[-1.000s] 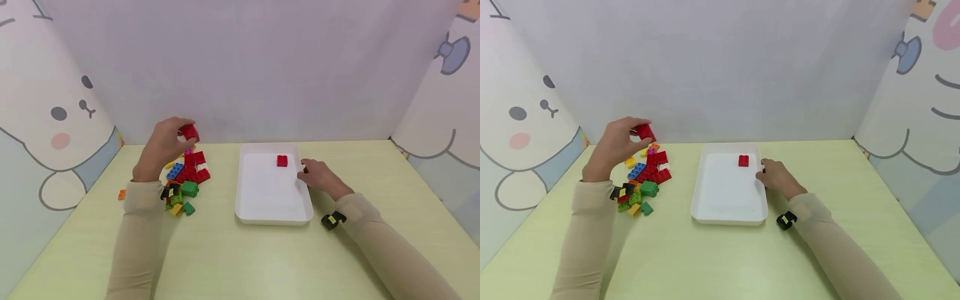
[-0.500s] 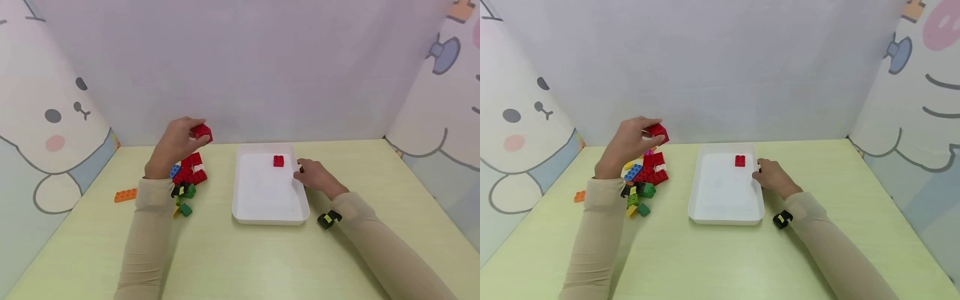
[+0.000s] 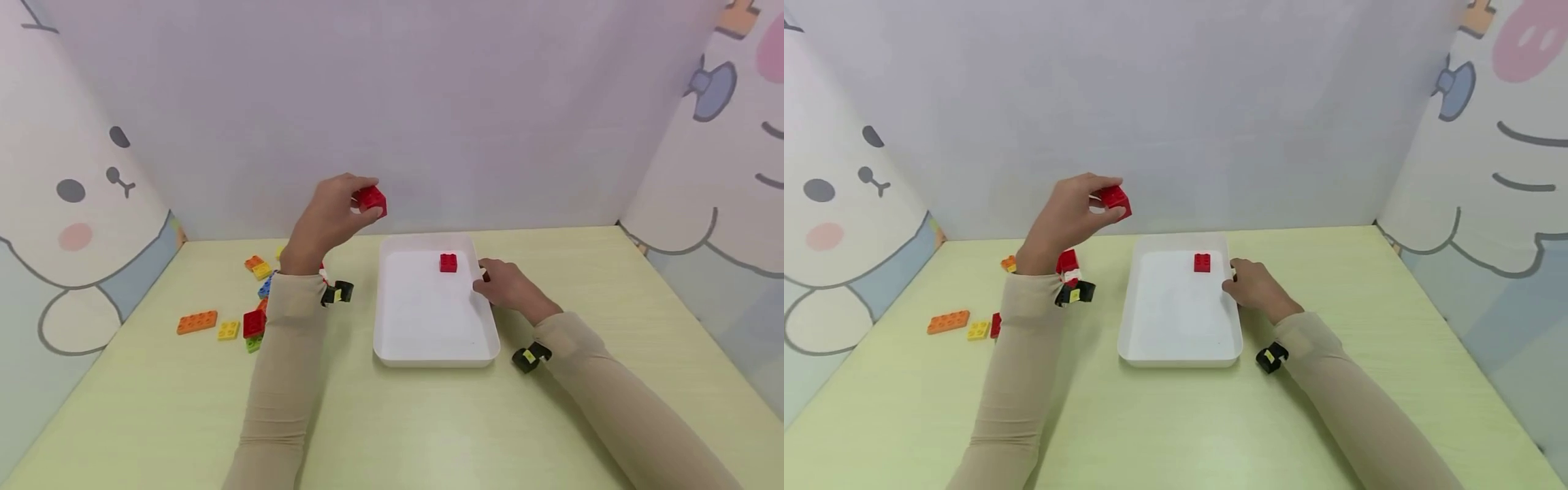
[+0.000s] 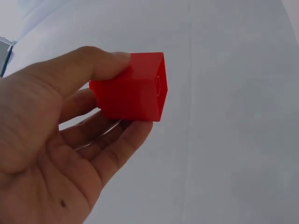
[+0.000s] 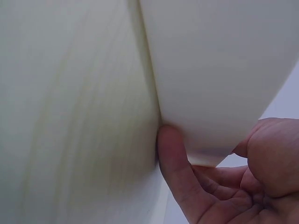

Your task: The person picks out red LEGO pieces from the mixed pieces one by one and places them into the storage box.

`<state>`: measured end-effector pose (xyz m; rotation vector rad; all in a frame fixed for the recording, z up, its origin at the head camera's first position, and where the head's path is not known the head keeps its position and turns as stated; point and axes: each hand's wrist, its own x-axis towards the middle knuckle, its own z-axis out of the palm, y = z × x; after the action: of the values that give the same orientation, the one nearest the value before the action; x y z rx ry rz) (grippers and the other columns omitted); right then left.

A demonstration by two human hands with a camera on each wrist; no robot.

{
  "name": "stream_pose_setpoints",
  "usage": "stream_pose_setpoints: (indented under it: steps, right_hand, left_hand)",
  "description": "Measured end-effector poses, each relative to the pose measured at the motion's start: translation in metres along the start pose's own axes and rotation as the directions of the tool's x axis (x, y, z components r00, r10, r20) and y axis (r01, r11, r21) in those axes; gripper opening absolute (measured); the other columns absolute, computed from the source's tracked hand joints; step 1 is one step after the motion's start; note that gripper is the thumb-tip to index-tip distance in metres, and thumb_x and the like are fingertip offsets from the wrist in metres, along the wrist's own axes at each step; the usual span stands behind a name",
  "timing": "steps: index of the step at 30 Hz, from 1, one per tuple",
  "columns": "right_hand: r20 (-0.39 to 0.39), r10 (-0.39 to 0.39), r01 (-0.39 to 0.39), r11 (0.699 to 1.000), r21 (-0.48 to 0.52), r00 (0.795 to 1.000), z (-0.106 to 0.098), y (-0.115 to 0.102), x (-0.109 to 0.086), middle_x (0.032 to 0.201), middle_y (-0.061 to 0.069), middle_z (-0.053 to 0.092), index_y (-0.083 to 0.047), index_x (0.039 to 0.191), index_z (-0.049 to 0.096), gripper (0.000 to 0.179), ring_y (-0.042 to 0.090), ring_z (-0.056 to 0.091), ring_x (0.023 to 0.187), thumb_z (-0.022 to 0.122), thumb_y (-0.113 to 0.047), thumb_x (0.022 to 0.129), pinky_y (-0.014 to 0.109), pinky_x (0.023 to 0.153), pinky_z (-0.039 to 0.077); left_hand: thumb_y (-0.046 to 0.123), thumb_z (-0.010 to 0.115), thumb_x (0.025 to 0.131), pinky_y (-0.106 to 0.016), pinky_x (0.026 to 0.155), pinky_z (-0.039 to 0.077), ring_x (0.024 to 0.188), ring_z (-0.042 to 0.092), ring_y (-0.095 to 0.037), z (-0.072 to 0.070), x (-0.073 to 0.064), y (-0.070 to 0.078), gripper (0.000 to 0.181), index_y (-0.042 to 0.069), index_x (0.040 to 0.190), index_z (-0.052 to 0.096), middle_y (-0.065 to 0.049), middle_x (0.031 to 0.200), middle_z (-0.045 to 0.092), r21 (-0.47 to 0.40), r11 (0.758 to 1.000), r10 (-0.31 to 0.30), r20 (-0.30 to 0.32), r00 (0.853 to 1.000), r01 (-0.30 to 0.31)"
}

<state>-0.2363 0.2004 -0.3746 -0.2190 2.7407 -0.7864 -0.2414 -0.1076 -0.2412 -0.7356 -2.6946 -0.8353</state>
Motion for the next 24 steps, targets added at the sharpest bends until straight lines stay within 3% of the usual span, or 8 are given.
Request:
stream_pose_setpoints:
  steps: [8, 13, 24]
  right_hand:
    - [-0.013, 0.008, -0.009, 1.000, -0.015, 1.000, -0.003, -0.002, -0.002, 0.122, 0.028, 0.059, 0.010, 0.149, 0.035, 0.056, 0.030, 0.062, 0.090, 0.049, -0.016, 0.101, 0.037, 0.075, 0.054]
    - [-0.017, 0.030, -0.030, 1.000, -0.002, 0.999, -0.002, 0.000, -0.002, 0.122, 0.027, 0.060, 0.010, 0.149, 0.035, 0.057, 0.029, 0.063, 0.090, 0.049, -0.016, 0.100, 0.036, 0.074, 0.054]
    - [-0.015, 0.043, -0.043, 0.999, 0.031, 0.999, 0.006, -0.011, -0.006, 0.114, 0.022, 0.063, 0.006, 0.148, 0.039, 0.054, 0.025, 0.062, 0.082, 0.050, -0.015, 0.099, 0.032, 0.069, 0.052]
  left_hand:
    - [0.012, 0.073, 0.094, -0.036, 0.092, 0.054, 0.107, 0.061, -0.026, 0.006, 0.010, -0.001, 0.047, -0.001, 0.137, 0.060, -0.015, 0.125, 0.063, 0.000, 1.000, -0.001, 0.038, 0.999, 0.001]
    - [0.014, 0.076, 0.092, -0.036, 0.092, 0.054, 0.110, 0.058, -0.026, 0.018, 0.021, 0.000, 0.047, 0.002, 0.134, 0.061, -0.014, 0.126, 0.063, 0.009, 1.000, 0.011, 0.048, 0.999, -0.011]
    - [0.015, 0.075, 0.093, -0.032, 0.092, 0.054, 0.112, 0.056, -0.023, 0.039, 0.037, 0.021, 0.045, 0.005, 0.134, 0.060, -0.010, 0.126, 0.062, -0.045, 0.998, 0.055, 0.094, 0.994, -0.051]
